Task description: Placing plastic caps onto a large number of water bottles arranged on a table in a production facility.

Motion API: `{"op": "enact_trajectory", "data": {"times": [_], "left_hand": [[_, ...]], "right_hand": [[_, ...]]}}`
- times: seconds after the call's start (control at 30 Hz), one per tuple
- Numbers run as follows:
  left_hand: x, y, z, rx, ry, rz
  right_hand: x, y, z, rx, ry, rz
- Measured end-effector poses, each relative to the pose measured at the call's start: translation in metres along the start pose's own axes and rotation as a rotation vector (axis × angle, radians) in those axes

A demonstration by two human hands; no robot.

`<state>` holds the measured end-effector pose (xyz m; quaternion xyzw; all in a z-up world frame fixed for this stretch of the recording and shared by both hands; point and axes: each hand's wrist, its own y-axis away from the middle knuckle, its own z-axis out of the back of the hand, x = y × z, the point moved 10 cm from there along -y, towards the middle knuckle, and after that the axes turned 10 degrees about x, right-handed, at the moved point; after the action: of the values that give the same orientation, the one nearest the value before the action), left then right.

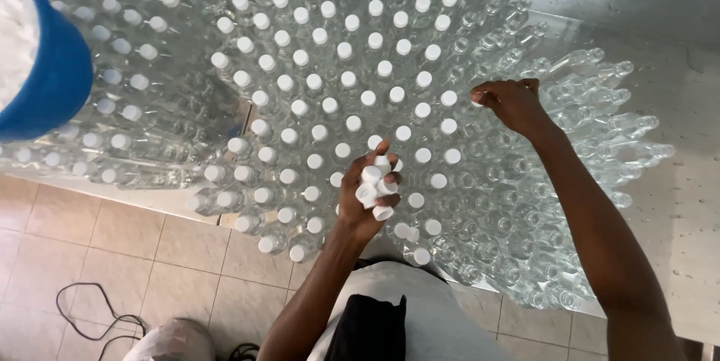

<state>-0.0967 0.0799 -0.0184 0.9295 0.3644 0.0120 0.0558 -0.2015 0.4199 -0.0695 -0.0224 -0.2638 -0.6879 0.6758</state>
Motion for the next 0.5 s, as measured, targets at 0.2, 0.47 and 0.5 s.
{"op": "enact_trajectory", "data": {"times": [0.2, 0.47, 0.5], "left_hand": [[0.015, -0.014, 0.012, -0.025, 0.034, 0.001], [0.028, 0.000, -0.036, -0.237, -0.041, 0.021], [0.027, 0.007, -0.059, -0.275, -0.027, 0.024]], "right_hand": [[0.153, 0.086, 0.059, -0.225, -0.408, 0.209], [0.318, 0.167, 0.025, -0.106, -0.116, 0.723], [0.322, 0.170, 0.014, -0.142, 0.024, 0.751]]}}
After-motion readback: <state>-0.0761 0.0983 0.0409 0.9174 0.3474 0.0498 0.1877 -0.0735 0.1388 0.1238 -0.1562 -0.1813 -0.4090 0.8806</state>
